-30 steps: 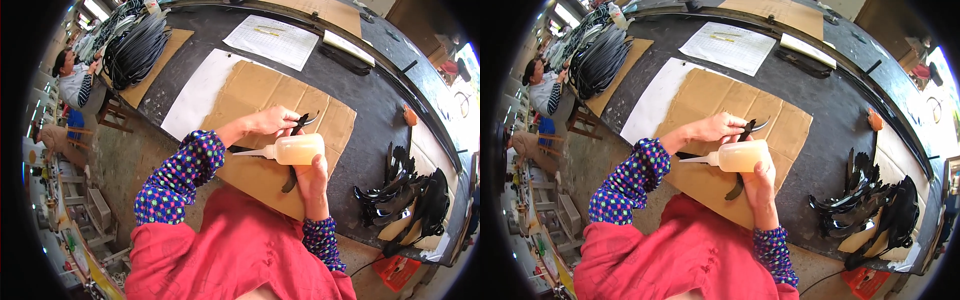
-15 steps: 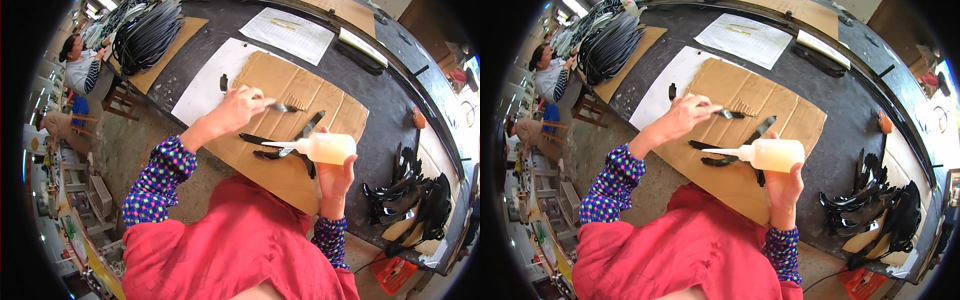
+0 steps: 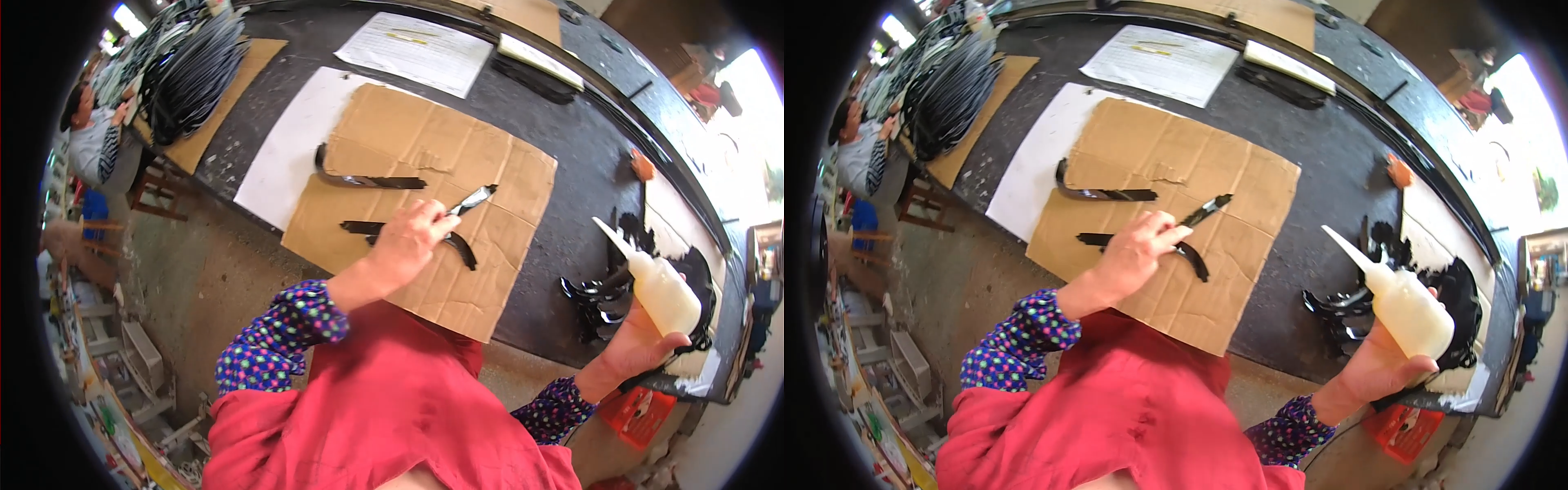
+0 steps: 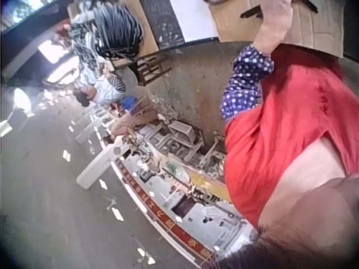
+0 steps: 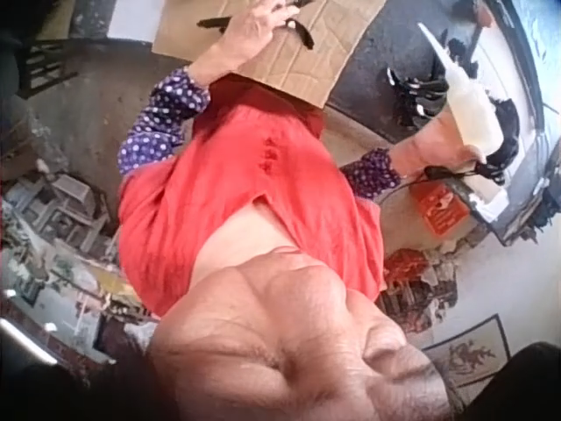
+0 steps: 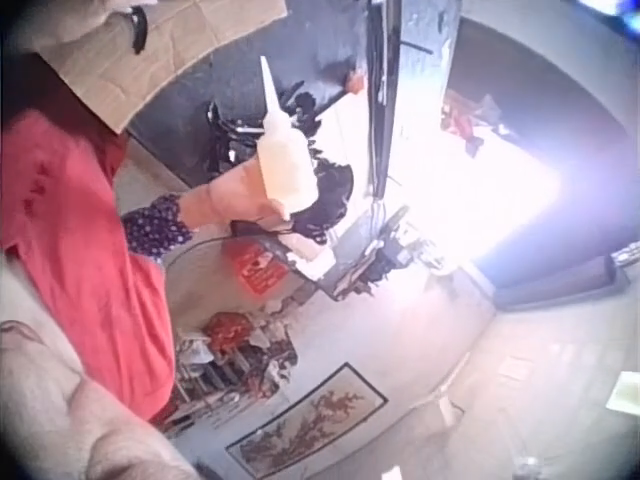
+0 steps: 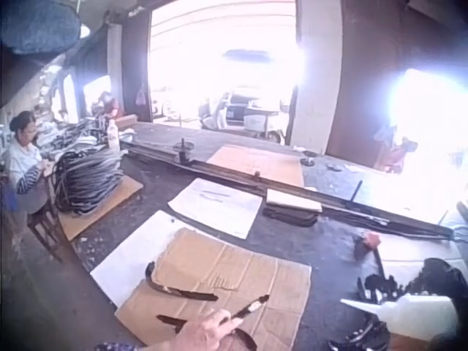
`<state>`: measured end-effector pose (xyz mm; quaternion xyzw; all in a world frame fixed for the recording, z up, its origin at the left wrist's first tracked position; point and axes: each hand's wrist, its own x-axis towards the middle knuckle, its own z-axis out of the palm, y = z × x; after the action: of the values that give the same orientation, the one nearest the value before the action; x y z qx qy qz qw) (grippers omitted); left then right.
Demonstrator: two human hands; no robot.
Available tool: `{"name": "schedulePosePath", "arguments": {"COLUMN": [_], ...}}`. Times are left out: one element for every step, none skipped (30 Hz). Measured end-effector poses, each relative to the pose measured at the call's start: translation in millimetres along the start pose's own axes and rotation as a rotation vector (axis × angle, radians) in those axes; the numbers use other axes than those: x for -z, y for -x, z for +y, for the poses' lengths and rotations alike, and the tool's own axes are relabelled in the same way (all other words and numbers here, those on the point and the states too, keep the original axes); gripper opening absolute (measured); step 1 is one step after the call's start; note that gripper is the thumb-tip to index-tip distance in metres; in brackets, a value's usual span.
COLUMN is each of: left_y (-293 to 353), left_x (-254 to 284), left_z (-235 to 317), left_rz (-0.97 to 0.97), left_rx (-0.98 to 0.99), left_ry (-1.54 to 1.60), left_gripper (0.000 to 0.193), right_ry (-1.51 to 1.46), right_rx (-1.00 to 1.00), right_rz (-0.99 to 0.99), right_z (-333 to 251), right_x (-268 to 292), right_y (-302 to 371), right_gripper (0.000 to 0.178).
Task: Applying adhesive to black shoe components on a workbench in a shoe manufacturing facility.
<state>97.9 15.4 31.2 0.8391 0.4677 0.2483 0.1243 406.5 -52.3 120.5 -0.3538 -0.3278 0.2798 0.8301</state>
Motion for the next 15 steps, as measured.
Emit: {"name": "schedulePosePath", "arguments": {"left_y": [3.8, 4.5, -2.0, -3.4, -7.9, -15.7, -26.5, -38.8, -57.2, -73.0, -88.6, -99.6, -113.7, -125.2, -135.4], "left_x": [2.1, 5.2, 11.7, 23.1, 28.8, 26.6, 20.7, 12.5, 2.5, -15.9, -33.4, -57.4, -81.8, -105.7, -125.6], "left_z": [-1.5, -4.2, -0.9, 4.7, 11.9, 22.8, 40.4, 59.9, 83.7, 107.6, 130.4, 149.5, 170.4, 191.7, 202.1], "left_rz": [0.029, 0.014, 0.0, -0.095, -0.185, -0.185, -0.192, -0.196, -0.208, -0.202, -0.246, -0.202, -0.214, -0.232, -0.298], "left_rx": [0.048, 0.063, 0.018, -0.041, -0.103, -0.126, -0.174, -0.222, -0.252, -0.289, -0.301, -0.279, -0.189, -0.058, 0.023], "left_ry": [0.087, 0.11, 0.14, 0.023, -0.096, -0.083, -0.183, -0.283, -0.2, -0.078, 0.141, 0.387, 0.605, 0.667, 0.724], "left_gripper": [0.026, 0.025, 0.025, 0.021, 0.018, 0.018, 0.013, 0.009, 0.009, 0.015, 0.02, 0.027, 0.038, 0.048, 0.054], "right_ry": [-0.001, -0.024, 0.006, -0.018, -0.042, -0.106, -0.1, -0.168, -0.241, -0.34, -0.41, -0.438, -0.449, -0.513, -0.586], "right_rx": [0.069, 0.107, 0.146, 0.155, 0.165, 0.142, 0.158, 0.158, 0.161, 0.162, 0.142, 0.146, 0.161, 0.152, 0.134], "right_rz": [0.015, 0.01, 0.036, 0.052, 0.067, 0.081, 0.086, 0.132, 0.177, 0.203, 0.168, 0.181, 0.204, 0.186, 0.161], "right_z": [-12.7, -26.0, -41.8, -51.9, -60.2, -64.5, -62.3, -56.2, -50.1, -40.1, -28.8, -16.4, -6.1, 2.4, 11.1], "right_x": [11.1, 19.1, 31.3, 44.1, 55.3, 62.8, 69.5, 75.9, 82.4, 88.2, 95.6, 86.2, 80.0, 85.2, 88.3], "right_y": [-4.1, -6.1, -6.1, -7.0, -7.3, -6.0, -6.4, -9.4, -13.7, -17.4, -24.5, -31.6, -35.9, -42.5, -48.6], "right_gripper": [0.086, 0.086, 0.086, 0.087, 0.087, 0.088, 0.088, 0.088, 0.088, 0.086, 0.084, 0.084, 0.084, 0.084, 0.084]}}
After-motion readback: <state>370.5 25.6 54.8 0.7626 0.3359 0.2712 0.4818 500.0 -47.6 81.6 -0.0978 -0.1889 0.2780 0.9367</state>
